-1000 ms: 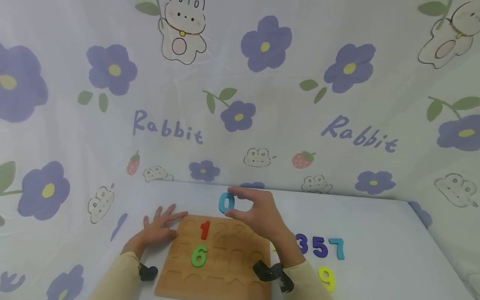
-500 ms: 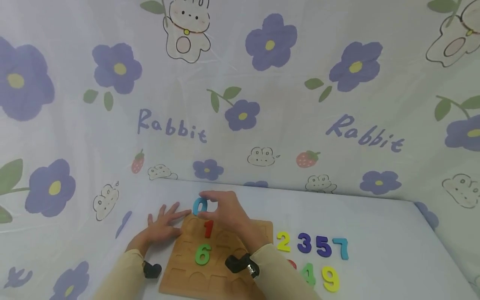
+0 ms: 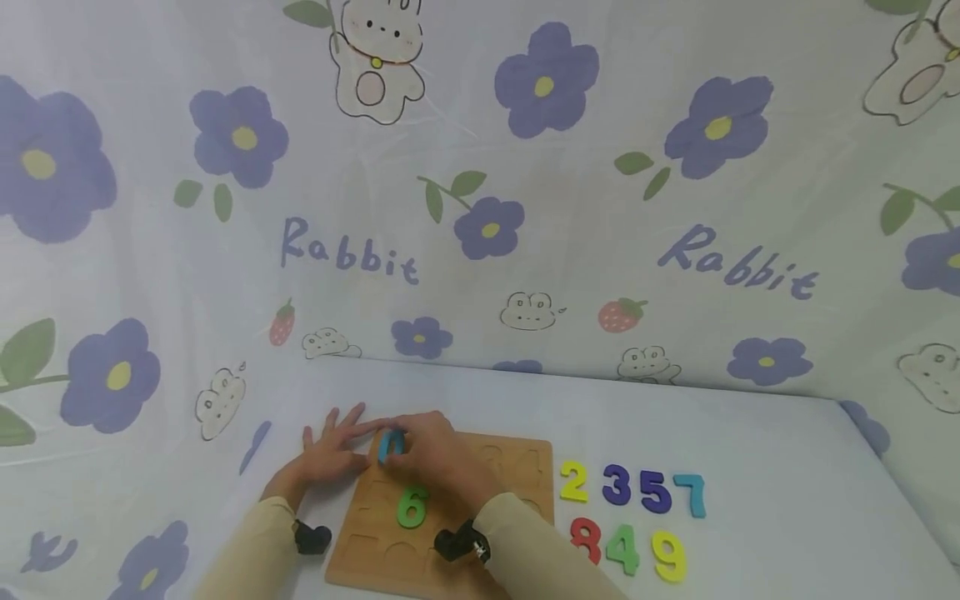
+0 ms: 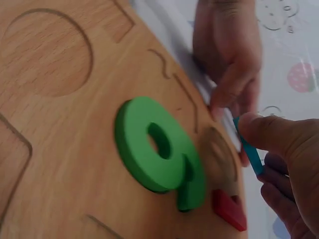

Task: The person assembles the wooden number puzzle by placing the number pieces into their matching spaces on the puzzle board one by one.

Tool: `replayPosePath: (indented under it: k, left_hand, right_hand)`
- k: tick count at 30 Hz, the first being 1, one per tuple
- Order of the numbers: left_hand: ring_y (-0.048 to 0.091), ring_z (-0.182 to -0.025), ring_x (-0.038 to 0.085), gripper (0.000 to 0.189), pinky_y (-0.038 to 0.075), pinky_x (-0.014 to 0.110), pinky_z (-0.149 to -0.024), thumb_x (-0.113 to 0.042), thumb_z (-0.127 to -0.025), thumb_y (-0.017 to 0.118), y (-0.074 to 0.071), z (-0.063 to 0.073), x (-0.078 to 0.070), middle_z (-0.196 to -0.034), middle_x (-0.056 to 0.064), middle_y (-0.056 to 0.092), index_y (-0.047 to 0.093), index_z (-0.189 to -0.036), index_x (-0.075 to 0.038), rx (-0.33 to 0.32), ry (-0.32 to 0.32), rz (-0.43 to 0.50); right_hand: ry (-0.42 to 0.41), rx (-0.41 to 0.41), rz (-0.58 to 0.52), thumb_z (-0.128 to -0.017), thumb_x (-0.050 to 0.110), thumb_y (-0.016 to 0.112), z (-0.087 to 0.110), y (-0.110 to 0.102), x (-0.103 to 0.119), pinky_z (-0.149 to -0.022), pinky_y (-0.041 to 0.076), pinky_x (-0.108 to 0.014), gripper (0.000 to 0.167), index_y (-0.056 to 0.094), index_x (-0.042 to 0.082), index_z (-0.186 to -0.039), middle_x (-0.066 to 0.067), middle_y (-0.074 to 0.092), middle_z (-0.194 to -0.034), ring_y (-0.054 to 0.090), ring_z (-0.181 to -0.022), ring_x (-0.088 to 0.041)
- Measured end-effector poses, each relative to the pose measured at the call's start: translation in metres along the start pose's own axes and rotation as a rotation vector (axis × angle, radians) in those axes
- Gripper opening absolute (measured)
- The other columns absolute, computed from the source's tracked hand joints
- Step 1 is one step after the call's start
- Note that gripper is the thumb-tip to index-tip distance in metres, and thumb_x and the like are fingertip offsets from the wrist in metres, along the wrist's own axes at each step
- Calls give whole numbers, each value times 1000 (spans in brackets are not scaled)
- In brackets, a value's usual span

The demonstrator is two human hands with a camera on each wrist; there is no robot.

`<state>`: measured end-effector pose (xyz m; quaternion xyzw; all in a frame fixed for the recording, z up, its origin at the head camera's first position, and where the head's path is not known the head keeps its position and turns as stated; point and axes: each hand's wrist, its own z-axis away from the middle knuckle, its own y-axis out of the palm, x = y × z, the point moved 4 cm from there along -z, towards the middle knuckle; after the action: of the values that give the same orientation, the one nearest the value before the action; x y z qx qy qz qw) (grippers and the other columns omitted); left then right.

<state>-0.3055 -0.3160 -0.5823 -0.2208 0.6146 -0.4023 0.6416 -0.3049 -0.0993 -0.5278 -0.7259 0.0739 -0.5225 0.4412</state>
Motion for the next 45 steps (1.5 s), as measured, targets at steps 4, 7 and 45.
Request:
replayPosePath:
  k: [4,7,45]
  left_hand:
    - [-11,-164,63,70,-21,90,-115,-25,-88,70,1,2,-5,-182,23,18,62,-156,-36,-3,12,14]
    - [-10,-164,63,70,-21,90,-114,-24,-87,69,1,3,-8,-182,23,18,62,-156,-35,-10,14,11]
    - [-13,-165,60,72,-20,87,-119,-23,-90,72,-2,6,-26,-184,21,14,57,-161,-26,35,-87,-12]
  right_hand:
    - [10,9,74,-96,27,86,-3,9,-4,-87,58,-27,49,74,18,-142,4,77,-113,64,-95,-10]
    - [1,10,126,-95,27,86,-6,13,-5,-84,57,-25,46,75,15,-139,5,77,-108,62,-92,-8]
    - [27,-190,83,-94,50,85,145,-137,-35,-114,56,-55,60,72,23,-146,2,74,-146,68,-140,-27]
